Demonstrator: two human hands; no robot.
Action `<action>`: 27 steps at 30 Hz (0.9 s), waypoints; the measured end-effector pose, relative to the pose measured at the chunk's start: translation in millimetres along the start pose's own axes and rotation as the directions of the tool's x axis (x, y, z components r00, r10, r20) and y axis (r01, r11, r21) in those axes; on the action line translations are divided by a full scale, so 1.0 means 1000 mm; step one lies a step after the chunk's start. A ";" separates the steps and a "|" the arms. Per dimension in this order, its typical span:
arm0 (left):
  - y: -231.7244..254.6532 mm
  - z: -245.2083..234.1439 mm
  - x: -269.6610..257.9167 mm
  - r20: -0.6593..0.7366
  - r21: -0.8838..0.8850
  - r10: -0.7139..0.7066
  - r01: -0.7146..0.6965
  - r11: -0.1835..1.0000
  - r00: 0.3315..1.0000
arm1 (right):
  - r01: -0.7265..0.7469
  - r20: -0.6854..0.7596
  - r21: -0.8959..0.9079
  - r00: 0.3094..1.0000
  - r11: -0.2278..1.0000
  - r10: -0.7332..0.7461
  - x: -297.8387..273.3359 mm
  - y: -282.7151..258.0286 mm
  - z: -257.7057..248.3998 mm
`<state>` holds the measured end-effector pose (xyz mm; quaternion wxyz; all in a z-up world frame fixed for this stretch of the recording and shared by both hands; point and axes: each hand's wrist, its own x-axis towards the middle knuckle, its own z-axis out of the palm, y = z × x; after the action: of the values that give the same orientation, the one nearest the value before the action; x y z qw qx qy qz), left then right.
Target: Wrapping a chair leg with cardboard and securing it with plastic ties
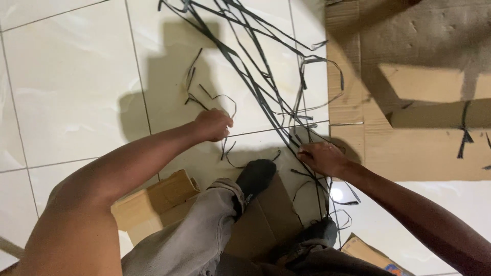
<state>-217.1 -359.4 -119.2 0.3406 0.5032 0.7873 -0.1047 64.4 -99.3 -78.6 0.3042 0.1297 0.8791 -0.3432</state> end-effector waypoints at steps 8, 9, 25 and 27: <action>-0.009 0.013 -0.003 -0.028 -0.122 0.004 -0.007 0.992 1.000 | 0.035 -0.035 0.006 0.999 0.999 -0.035 0.005 -0.007 -0.003; -0.007 0.004 -0.008 -0.037 -0.217 -0.034 0.025 0.976 0.999 | 0.025 -0.020 0.038 1.000 0.999 -0.024 0.006 -0.008 -0.005; 0.099 -0.097 0.001 -0.184 -0.671 -0.095 -0.055 0.739 0.978 | -0.155 -0.011 0.518 0.982 0.842 0.188 -0.029 -0.046 -0.049; 0.119 -0.110 -0.007 -0.154 -0.711 -0.027 -0.092 0.697 0.988 | -0.075 -0.071 0.771 0.976 0.632 0.204 -0.038 -0.064 -0.060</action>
<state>-160.3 -252.7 -11.2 0.4501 0.3515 0.7806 0.2542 38.9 -105.8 13.4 0.1789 0.3392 0.6596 -0.6464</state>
